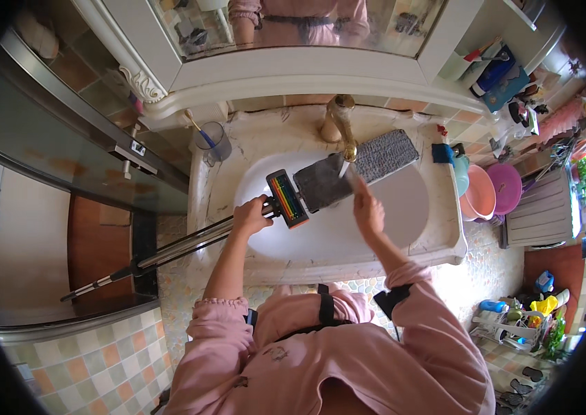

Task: Mops the floor of a hallway and bedroom, then cleans the mop head in a bathroom sink.

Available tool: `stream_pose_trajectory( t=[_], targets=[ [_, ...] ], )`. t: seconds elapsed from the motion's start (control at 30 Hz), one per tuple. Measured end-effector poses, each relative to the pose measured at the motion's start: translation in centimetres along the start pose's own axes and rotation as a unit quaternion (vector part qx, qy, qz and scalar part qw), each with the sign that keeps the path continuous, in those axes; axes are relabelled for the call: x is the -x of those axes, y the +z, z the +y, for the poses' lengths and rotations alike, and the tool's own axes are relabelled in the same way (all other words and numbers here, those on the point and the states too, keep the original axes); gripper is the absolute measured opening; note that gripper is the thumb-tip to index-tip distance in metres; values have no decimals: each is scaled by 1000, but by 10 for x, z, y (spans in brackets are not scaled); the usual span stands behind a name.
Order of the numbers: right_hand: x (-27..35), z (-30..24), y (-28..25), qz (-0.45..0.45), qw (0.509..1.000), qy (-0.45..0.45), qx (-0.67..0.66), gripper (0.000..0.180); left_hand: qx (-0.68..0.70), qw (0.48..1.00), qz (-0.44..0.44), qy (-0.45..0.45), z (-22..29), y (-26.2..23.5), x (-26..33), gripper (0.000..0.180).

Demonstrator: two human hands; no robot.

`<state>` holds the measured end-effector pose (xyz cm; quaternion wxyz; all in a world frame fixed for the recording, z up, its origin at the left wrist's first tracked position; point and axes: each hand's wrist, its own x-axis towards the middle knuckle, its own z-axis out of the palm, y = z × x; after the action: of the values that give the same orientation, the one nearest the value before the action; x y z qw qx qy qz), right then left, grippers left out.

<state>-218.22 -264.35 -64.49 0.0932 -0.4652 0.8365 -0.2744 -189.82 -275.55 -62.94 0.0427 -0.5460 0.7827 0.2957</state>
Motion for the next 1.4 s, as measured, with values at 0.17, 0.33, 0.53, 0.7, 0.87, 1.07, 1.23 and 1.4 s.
stream_pose_trajectory(
  t=[0.17, 0.33, 0.53, 0.7, 0.87, 1.07, 1.23, 1.4],
  targets=[
    [47, -45, 3, -95, 988, -87, -82, 44, -4, 1000, -8, -11, -6, -5, -1, 51],
    [4, -20, -4, -99, 988, -112, -50, 46, -6, 1000, 6, 8, -10, -5, 1, 50],
    [-88, 15, -18, -2, 999, 46, 27, 46, -10, 998, 46, 30, -13, 7, 1, 51],
    [-52, -31, 23, -108, 992, -23, 56, 47, -10, 998, 57, 25, -8, 8, 6, 48],
    [15, -80, 18, -153, 978, -129, -56, 43, -9, 997, 70, 33, -10, 8, 6, 49],
    [-16, -6, 17, -87, 986, -139, -25, 46, -26, 995, 89, 29, -11, 7, 9, 49],
    [-80, 69, -23, 73, 994, -8, 83, 42, -16, 997, 73, 38, -4, 3, 9, 47],
    [-20, 13, 3, -6, 1000, -21, 18, 46, -46, 995, 89, 26, -2, 6, 13, 46]
  ],
)
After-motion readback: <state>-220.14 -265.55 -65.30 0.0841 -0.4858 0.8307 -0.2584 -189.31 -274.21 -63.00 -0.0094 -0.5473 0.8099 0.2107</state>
